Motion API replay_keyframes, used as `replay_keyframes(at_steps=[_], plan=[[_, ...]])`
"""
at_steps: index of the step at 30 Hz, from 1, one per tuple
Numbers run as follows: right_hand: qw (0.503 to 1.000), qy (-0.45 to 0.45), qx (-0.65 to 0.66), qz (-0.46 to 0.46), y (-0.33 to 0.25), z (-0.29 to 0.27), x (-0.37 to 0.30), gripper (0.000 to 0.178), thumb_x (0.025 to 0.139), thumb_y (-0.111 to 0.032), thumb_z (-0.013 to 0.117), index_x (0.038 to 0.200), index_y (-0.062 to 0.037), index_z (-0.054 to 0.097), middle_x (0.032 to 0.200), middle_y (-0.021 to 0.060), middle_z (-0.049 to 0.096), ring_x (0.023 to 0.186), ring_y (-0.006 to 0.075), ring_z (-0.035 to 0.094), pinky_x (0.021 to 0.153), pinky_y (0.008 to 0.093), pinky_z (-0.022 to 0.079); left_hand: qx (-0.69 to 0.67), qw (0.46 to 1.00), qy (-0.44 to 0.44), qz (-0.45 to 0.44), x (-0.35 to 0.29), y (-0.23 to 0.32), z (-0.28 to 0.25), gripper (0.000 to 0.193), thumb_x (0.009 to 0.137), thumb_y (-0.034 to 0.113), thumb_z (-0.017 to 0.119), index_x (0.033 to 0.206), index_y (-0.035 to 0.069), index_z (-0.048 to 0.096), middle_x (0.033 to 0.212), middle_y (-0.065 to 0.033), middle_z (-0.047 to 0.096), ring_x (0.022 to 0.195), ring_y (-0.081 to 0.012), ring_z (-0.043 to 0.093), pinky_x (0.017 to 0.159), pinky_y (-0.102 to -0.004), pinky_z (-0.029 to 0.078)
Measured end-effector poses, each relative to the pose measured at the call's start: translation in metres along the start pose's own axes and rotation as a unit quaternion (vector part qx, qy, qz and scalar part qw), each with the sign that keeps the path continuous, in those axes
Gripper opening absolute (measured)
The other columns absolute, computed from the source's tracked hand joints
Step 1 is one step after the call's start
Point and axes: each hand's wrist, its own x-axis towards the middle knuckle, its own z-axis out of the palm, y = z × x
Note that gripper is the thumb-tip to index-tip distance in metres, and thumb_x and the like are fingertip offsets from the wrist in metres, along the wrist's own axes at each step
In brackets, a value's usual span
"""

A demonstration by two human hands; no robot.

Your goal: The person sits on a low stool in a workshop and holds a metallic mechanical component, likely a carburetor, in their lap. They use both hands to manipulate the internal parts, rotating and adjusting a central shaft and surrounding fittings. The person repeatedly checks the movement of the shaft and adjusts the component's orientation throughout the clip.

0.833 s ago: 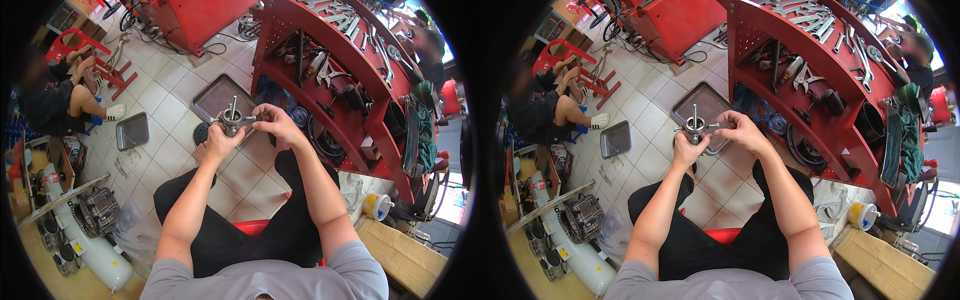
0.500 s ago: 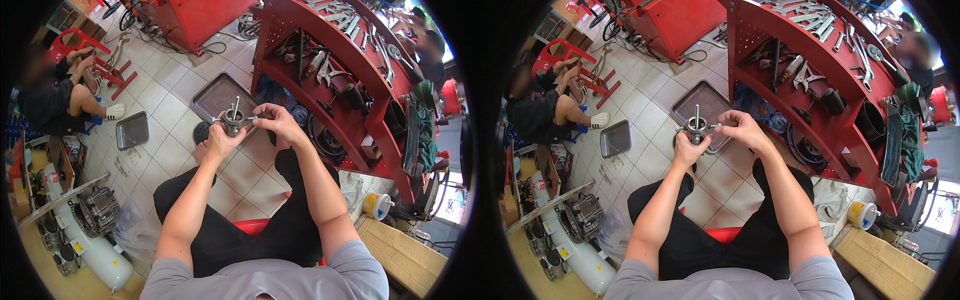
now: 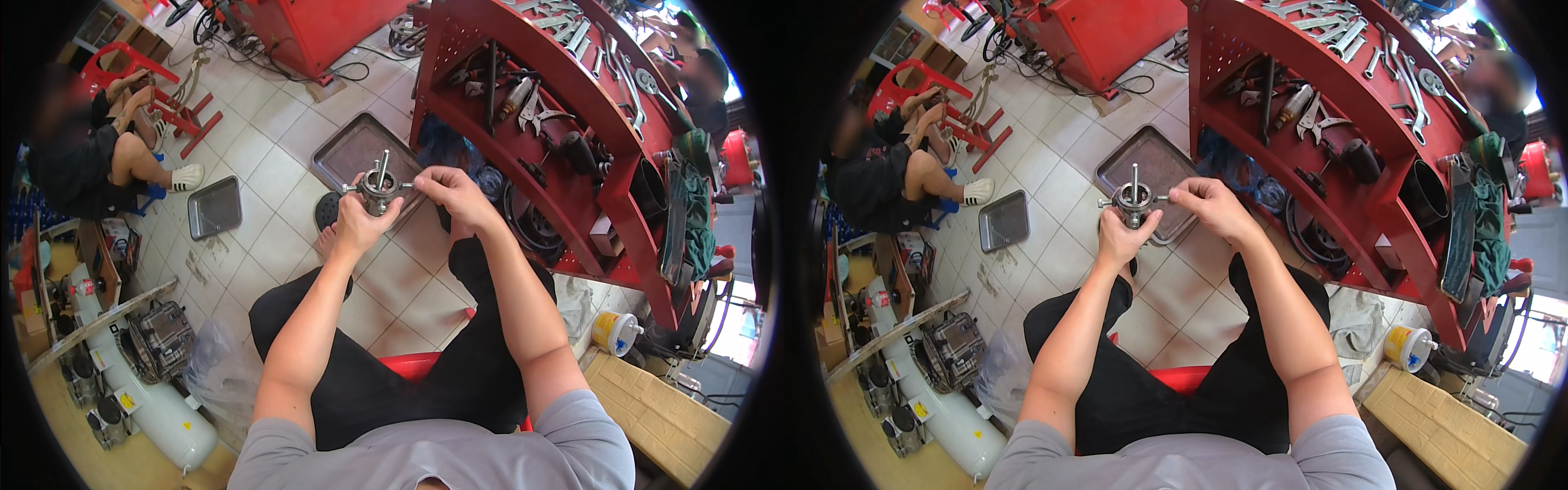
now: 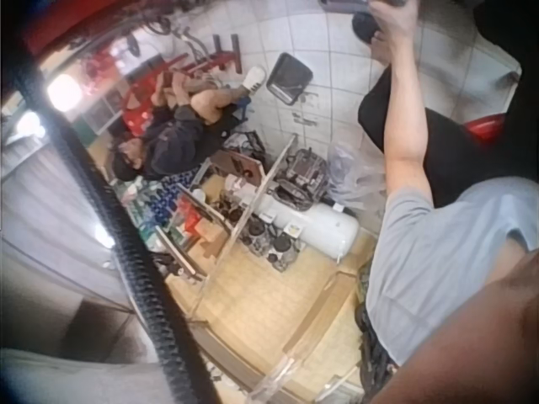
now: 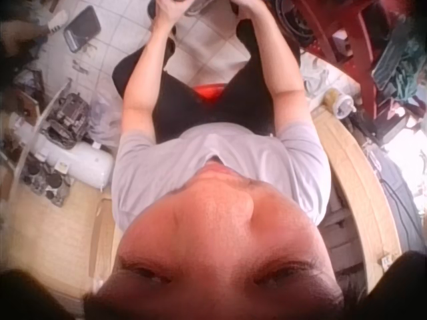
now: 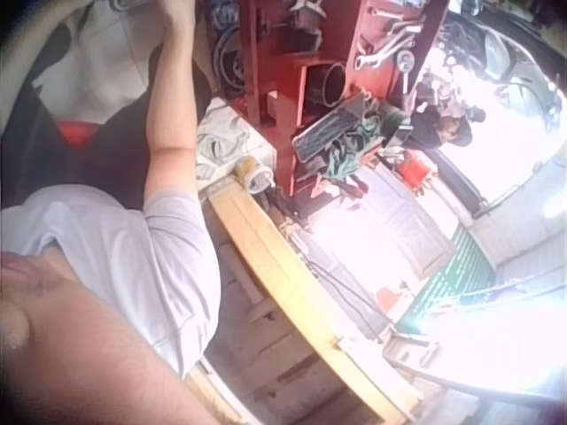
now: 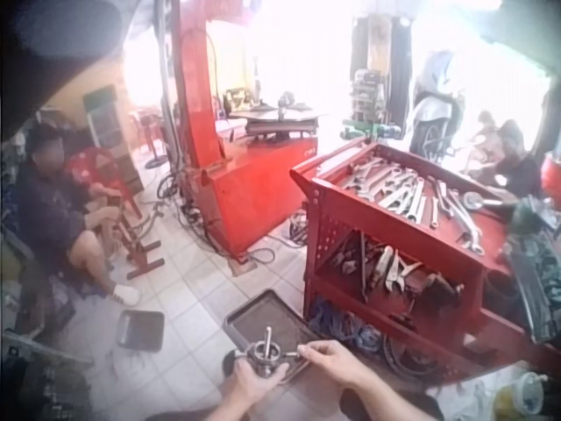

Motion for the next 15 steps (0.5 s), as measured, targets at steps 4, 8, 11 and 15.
replay_keyframes(at_steps=[4, 8, 11, 15], plan=[[0.996, 0.015, 0.019, -0.092, 0.010, 0.005, 0.003, 0.030, 0.096, -0.035, 0.068, 0.098, -0.0054, 0.067, 0.077, -0.0088, 0.047, 0.071, 0.0027, 0.041, 0.062, 0.0204, 0.033, 0.003, 0.999, -0.032, -0.030, 0.001, 0.009, -0.003, 0.025, 0.077, 0.011, 0.080, 0.094, 0.001, 0.065, 0.082, -0.0077, 0.071, 0.072, -0.0168, 0.066, 0.071, -0.0319, 0.052], [0.999, -0.021, -0.017, 0.018, 0.003, -0.003, 0.004, 0.028, 0.094, -0.031, 0.070, 0.101, -0.0034, 0.066, 0.085, -0.0053, 0.053, 0.083, 0.0041, 0.048, 0.072, 0.0202, 0.039, 0.011, 1.000, -0.014, -0.016, 0.000, 0.008, -0.003, 0.022, 0.076, 0.010, 0.079, 0.091, 0.002, 0.066, 0.084, -0.0076, 0.069, 0.071, -0.0186, 0.066, 0.070, -0.0327, 0.052], [0.999, -0.029, 0.018, -0.041, 0.006, -0.001, 0.002, 0.029, 0.094, -0.030, 0.070, 0.102, -0.0026, 0.066, 0.088, -0.0042, 0.055, 0.086, 0.0050, 0.051, 0.075, 0.0201, 0.041, 0.013, 1.000, -0.015, 0.014, 0.001, 0.007, -0.004, 0.023, 0.076, 0.011, 0.080, 0.091, 0.002, 0.065, 0.083, -0.0080, 0.068, 0.071, -0.0205, 0.066, 0.069, -0.0332, 0.052], [0.996, 0.019, 0.020, -0.083, 0.007, 0.005, 0.002, 0.031, 0.090, -0.033, 0.073, 0.102, -0.0046, 0.069, 0.084, -0.0053, 0.057, 0.078, 0.0047, 0.047, 0.069, 0.0220, 0.038, 0.008, 1.000, -0.017, -0.004, 0.001, 0.003, -0.002, 0.022, 0.075, 0.011, 0.080, 0.090, 0.002, 0.066, 0.083, -0.0082, 0.068, 0.071, -0.0209, 0.065, 0.069, -0.0333, 0.052]])
